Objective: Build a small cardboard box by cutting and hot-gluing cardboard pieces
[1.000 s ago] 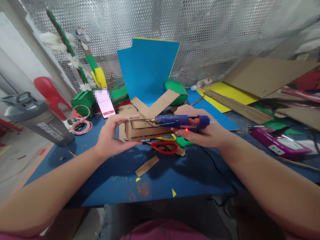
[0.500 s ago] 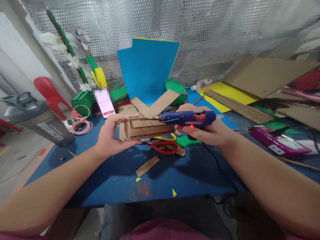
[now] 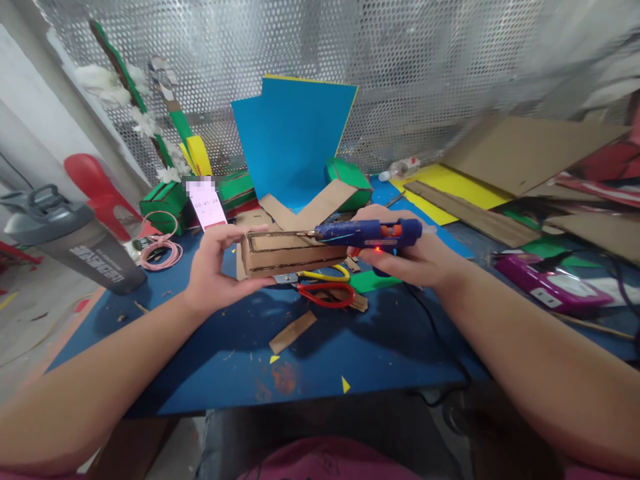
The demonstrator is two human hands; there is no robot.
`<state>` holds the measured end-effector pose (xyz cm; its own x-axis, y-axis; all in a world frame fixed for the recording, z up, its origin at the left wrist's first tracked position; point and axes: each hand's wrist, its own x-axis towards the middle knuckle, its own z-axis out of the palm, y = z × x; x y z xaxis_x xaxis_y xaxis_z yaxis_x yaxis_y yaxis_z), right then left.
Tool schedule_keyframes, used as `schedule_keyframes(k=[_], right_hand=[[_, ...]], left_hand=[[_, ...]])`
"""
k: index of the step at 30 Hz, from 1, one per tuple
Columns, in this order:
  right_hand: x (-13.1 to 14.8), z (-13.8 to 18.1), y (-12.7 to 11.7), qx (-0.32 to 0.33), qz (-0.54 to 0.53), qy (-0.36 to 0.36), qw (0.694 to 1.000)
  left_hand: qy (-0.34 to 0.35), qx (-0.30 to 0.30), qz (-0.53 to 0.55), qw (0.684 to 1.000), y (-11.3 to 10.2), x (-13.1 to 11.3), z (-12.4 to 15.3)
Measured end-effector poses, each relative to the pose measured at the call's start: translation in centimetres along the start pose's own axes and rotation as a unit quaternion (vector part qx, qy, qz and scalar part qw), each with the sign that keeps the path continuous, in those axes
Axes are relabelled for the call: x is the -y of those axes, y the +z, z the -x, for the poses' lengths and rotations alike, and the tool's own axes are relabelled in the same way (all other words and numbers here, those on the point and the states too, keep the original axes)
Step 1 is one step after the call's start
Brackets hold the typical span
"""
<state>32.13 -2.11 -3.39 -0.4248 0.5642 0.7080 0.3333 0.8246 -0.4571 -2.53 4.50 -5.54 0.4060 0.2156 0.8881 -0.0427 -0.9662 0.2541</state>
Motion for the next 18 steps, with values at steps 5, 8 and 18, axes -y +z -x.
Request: schedule_keyframes(k=[5, 8, 18], right_hand=[[-0.22, 0.15, -0.09, -0.018, -0.022, 0.015, 0.999], [0.05, 0.03, -0.14, -0.023, -0.048, 0.027, 0.998], [-0.12, 0.13, 0.26, -0.012, -0.041, 0.023, 0.999]], left_hand=[[-0.006, -0.013, -0.005, 1.000, -0.26, 0.13, 0.03], [0.000, -0.013, -0.008, 1.000, -0.38, 0.25, -0.04], [-0.001, -0.004, -0.012, 1.000, -0.32, 0.12, 0.04]])
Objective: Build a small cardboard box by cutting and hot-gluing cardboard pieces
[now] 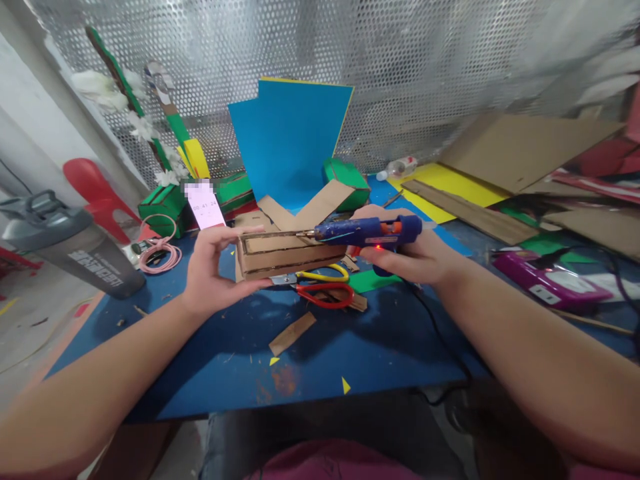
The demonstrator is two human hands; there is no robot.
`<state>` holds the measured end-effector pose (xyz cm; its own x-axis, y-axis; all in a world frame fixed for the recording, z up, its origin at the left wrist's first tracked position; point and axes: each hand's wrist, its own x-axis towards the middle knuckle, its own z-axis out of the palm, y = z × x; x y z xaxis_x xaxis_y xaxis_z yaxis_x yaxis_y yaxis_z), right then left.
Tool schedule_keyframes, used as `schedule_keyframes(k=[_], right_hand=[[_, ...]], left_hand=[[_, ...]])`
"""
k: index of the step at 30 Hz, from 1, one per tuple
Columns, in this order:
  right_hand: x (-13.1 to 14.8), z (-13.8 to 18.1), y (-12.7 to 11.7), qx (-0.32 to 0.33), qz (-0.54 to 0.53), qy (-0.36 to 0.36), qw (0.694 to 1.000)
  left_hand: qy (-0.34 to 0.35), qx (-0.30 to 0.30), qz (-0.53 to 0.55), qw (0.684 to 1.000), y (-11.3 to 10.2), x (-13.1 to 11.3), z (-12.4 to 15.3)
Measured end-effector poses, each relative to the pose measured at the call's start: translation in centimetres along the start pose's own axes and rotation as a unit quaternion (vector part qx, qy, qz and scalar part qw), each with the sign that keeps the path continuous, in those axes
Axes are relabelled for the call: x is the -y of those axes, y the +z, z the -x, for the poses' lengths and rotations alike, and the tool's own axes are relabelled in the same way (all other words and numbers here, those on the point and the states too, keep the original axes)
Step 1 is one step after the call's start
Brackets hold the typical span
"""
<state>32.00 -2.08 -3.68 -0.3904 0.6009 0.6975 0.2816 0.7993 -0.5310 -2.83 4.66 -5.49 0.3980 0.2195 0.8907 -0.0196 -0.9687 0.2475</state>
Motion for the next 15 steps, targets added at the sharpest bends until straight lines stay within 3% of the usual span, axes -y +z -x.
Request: schedule_keyframes(k=[7, 15], right_hand=[[0.07, 0.01, 0.03, -0.037, -0.008, 0.014, 0.999], [0.58, -0.29, -0.36, -0.025, -0.029, 0.028, 0.999]], left_hand=[[0.014, -0.029, 0.002, 0.999, -0.11, 0.44, 0.05], [0.007, -0.035, 0.005, 0.999, -0.20, 0.62, 0.14]])
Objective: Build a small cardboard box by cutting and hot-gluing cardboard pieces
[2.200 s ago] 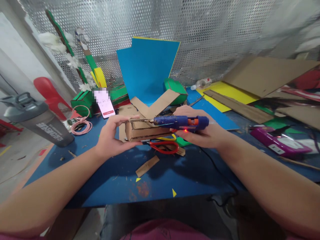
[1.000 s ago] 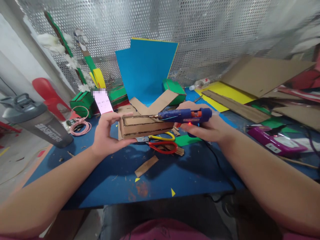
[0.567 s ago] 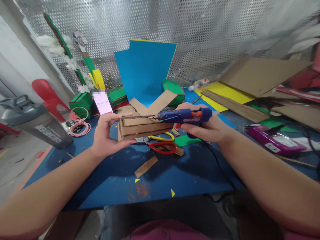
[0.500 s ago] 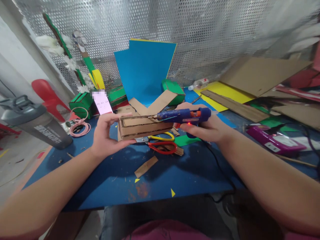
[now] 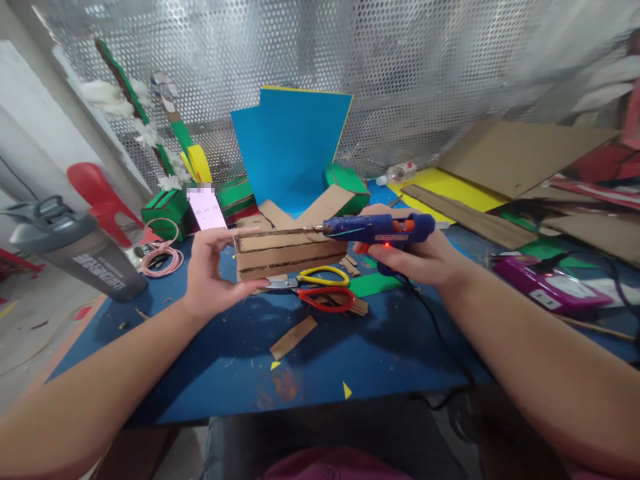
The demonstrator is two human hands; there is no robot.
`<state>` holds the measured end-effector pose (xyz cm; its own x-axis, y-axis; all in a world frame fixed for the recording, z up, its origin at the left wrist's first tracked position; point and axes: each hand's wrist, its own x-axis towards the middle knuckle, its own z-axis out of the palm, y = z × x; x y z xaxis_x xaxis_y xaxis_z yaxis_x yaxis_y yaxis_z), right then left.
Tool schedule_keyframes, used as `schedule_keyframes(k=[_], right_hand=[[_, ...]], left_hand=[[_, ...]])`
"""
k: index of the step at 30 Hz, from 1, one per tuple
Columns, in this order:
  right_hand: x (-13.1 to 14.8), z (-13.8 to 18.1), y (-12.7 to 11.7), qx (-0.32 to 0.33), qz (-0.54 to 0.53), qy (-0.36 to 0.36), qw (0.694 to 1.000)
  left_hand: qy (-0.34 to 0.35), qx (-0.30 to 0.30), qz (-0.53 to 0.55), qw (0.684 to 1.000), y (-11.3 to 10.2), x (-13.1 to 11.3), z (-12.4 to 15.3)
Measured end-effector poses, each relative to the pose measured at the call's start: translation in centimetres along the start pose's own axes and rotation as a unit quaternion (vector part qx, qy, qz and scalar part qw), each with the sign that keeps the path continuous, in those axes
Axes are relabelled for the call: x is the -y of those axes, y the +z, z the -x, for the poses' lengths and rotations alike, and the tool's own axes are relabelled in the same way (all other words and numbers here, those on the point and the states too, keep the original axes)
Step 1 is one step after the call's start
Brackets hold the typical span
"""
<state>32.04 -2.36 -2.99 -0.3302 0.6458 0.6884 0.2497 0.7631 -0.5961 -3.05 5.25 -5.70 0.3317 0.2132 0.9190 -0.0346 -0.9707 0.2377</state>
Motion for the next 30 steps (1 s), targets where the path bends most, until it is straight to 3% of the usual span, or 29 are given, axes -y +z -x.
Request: schedule_keyframes(k=[8, 16, 24, 30], right_hand=[[-0.2, 0.2, 0.3, 0.002, 0.013, 0.003, 1.000], [-0.2, -0.2, -1.2, 0.005, 0.036, 0.013, 0.999], [0.0, -0.1, -1.1, -0.013, -0.009, 0.024, 1.000], [-0.2, -0.2, -1.1, 0.012, -0.001, 0.024, 1.000]], left_hand=[[0.002, 0.000, -0.017, 1.000, 0.1, -0.3, -0.2], [0.012, -0.005, -0.022, 1.000, -0.1, -0.7, -0.8], [0.006, -0.011, -0.028, 1.000, -0.3, -0.4, -0.6], [0.013, -0.012, -0.021, 1.000, -0.2, -0.4, -0.6]])
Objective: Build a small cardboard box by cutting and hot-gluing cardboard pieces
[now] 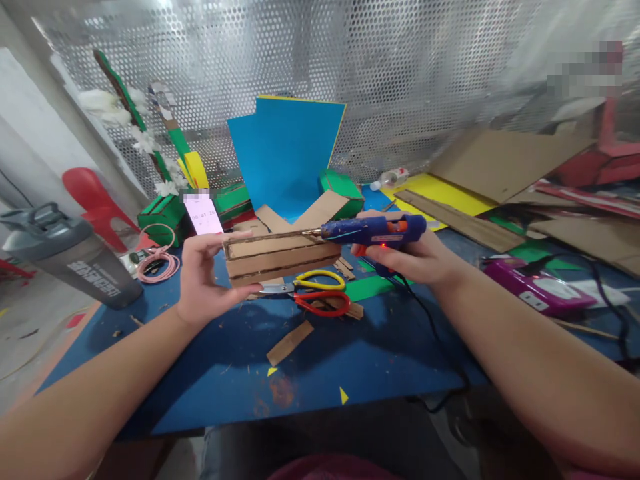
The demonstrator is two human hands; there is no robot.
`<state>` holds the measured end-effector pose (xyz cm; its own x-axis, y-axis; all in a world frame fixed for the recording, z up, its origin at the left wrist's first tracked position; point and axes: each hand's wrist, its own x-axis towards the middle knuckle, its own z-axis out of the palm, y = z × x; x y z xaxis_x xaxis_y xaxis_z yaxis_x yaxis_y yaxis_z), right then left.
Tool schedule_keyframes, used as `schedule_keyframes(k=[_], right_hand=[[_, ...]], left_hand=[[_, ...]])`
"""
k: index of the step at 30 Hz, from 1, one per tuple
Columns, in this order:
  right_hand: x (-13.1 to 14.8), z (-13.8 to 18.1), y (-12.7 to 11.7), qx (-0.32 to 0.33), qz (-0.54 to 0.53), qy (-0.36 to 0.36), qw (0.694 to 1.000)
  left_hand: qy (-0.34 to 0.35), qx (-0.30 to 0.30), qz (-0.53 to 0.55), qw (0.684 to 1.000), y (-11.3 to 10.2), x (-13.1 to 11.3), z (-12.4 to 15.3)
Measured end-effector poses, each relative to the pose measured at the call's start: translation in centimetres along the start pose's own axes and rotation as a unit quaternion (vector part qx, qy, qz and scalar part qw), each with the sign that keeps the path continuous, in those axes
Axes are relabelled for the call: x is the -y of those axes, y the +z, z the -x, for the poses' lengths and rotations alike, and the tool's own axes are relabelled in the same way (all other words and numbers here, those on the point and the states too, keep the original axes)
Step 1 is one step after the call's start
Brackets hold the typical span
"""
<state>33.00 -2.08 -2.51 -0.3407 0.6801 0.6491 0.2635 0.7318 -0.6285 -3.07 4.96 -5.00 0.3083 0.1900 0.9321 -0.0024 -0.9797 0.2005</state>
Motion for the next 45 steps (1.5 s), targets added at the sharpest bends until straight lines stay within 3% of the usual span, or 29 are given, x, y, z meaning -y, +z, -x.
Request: schedule_keyframes(k=[15, 23, 32, 39, 45], right_hand=[[-0.8, 0.4, -1.8, -0.012, 0.011, 0.044, 0.999], [-0.5, 0.3, -1.5, -0.049, -0.017, 0.037, 0.998], [-0.4, 0.4, -0.9, -0.004, -0.030, 0.026, 0.999], [-1.2, 0.7, -1.9, 0.019, 0.006, 0.026, 0.999], [-1.1, 0.5, -2.5, -0.003, -0.007, 0.027, 1.000]], left_hand=[[0.002, 0.019, -0.002, 1.000, -0.6, -0.4, -0.6], [0.028, -0.014, 0.026, 0.999, -0.1, 0.1, -0.5], [0.008, 0.010, 0.003, 1.000, -0.1, 0.0, 0.0], [-0.005, 0.001, 0.016, 1.000, -0.3, 0.2, 0.0], [0.000, 0.001, 0.012, 1.000, -0.6, 0.1, -0.4]])
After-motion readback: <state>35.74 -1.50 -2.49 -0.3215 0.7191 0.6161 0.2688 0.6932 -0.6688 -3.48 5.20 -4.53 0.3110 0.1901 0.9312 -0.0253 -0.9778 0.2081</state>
